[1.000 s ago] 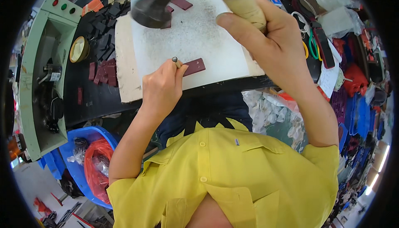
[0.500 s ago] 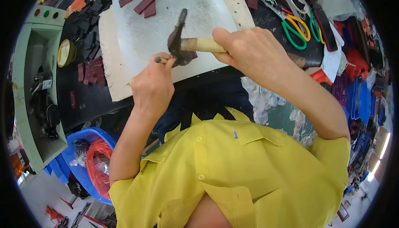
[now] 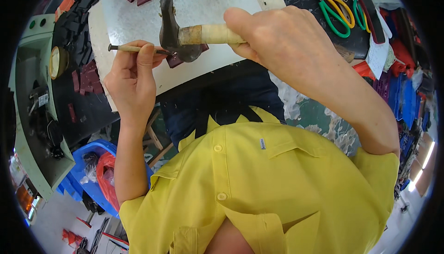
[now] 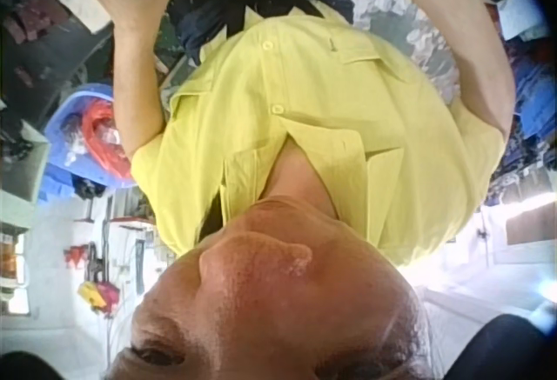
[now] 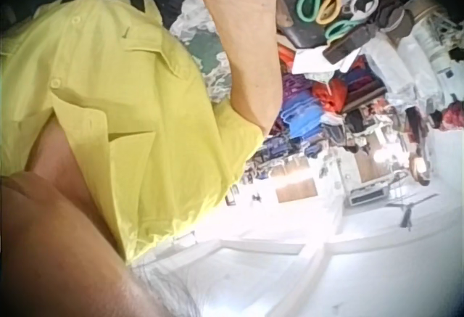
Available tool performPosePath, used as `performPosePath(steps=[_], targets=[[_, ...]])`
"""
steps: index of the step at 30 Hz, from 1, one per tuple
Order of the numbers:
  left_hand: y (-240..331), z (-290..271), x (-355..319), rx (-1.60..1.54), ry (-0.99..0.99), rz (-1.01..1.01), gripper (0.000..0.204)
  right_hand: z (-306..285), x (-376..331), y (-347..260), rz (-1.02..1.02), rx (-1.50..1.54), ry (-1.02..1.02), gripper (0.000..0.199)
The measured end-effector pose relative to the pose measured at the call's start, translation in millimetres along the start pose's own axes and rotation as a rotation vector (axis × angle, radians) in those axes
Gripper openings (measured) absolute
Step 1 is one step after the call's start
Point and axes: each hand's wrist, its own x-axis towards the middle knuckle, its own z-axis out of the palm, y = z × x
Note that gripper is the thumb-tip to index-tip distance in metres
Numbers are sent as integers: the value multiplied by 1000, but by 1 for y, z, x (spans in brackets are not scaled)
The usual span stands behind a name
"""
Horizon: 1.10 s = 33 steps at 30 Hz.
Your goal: The person uses a hammer and a metal punch to drive rivets into small rectangular pieces of maroon leather. They repeatedly pick up a leather piece, align it with a pre-drilled hole, insert a rivet, and strike the punch with a hammer to secure the fastener. The finished pieces are placed on a white work surface.
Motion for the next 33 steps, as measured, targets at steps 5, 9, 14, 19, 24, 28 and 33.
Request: performPosePath(steps=[5,9,14,19,24,28,33], targets=[[-2,3,-2,60,17,47,10,0,-1,1,4,17,-3,25],[1,5,-3,237,12,163,11,4,-3,1,-3,29,20,25],[11,3,-4,336,-30,164,8,6,-1,7,17,55,27,24],[14,8,-4,467,0,314,13,-42,21,12,80,372,320,15],[14,13,2,421,-33,322,17,-115,25,4,64,1037,277,16],[13,1,-7,503,-65,305,17,-45,31,39,31,16,214,22],[12,14,-6,595,-50,377,16,0,-56,127,644,-353,280,28]])
